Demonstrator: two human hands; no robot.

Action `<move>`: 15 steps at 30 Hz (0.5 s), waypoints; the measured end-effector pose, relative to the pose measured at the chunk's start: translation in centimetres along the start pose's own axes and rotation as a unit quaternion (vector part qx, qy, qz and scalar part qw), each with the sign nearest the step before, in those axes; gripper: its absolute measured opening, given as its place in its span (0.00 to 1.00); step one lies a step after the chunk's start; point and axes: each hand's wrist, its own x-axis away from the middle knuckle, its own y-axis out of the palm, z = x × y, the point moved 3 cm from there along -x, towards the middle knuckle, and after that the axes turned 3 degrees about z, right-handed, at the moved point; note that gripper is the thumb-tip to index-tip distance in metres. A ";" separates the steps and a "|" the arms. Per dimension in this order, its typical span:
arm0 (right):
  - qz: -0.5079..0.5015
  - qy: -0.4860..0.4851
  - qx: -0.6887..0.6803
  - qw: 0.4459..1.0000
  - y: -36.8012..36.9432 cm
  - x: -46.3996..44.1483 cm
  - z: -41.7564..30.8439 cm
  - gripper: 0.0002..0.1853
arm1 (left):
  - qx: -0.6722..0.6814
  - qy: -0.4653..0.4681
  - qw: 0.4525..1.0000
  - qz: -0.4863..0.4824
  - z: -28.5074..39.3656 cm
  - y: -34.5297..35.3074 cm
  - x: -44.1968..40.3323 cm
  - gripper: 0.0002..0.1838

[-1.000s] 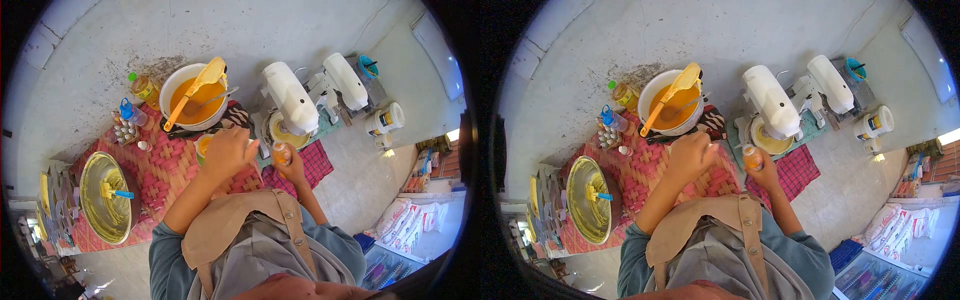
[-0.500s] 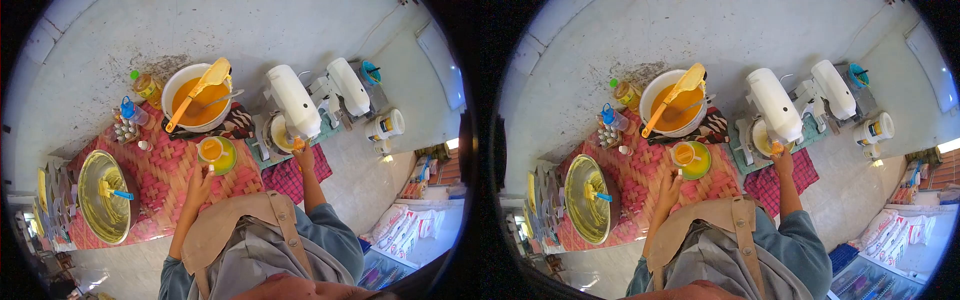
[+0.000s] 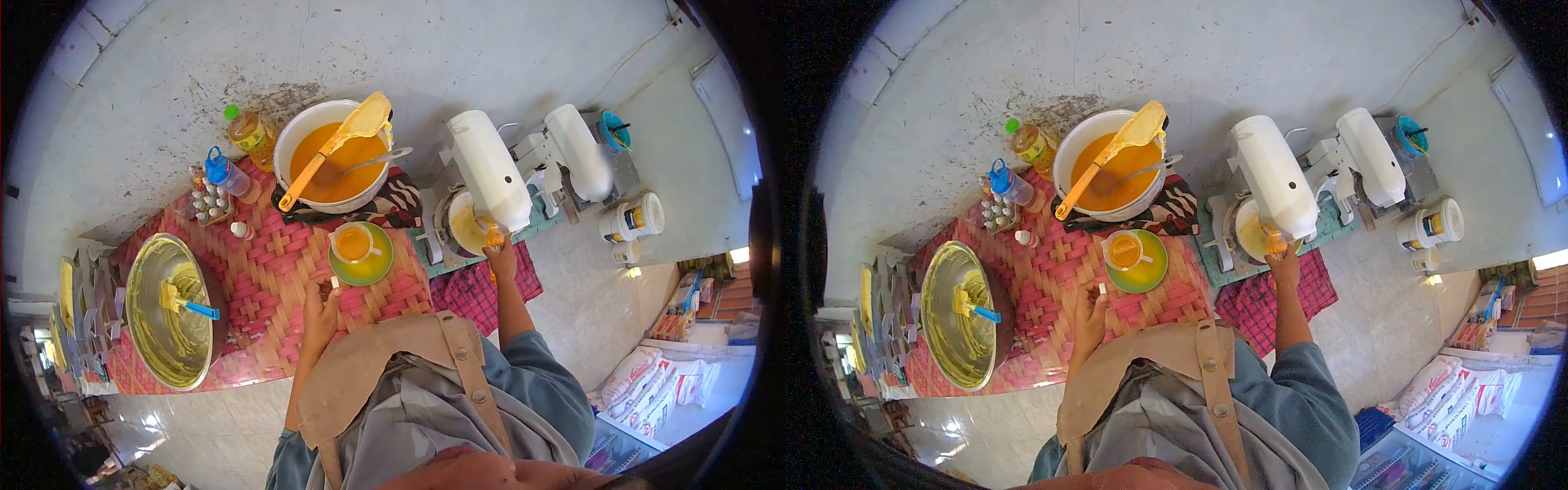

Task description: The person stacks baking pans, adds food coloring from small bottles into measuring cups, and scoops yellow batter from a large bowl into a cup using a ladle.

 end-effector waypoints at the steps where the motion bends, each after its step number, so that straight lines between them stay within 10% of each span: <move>1: 0.019 -0.023 -0.037 0.999 -0.3 0.2 -0.5 0.37 | -0.010 0.010 1.000 -0.004 0.3 0.2 -0.1 0.13; 9: 0.103 -0.139 -0.284 0.943 -0.5 1.6 -4.4 0.38 | -0.038 0.077 0.994 -0.061 2.5 1.0 -0.8 0.18; 15: -0.046 -0.225 -0.449 0.863 -2.8 8.6 -12.8 0.39 | 0.099 0.137 0.982 -0.088 4.9 3.0 -1.6 0.19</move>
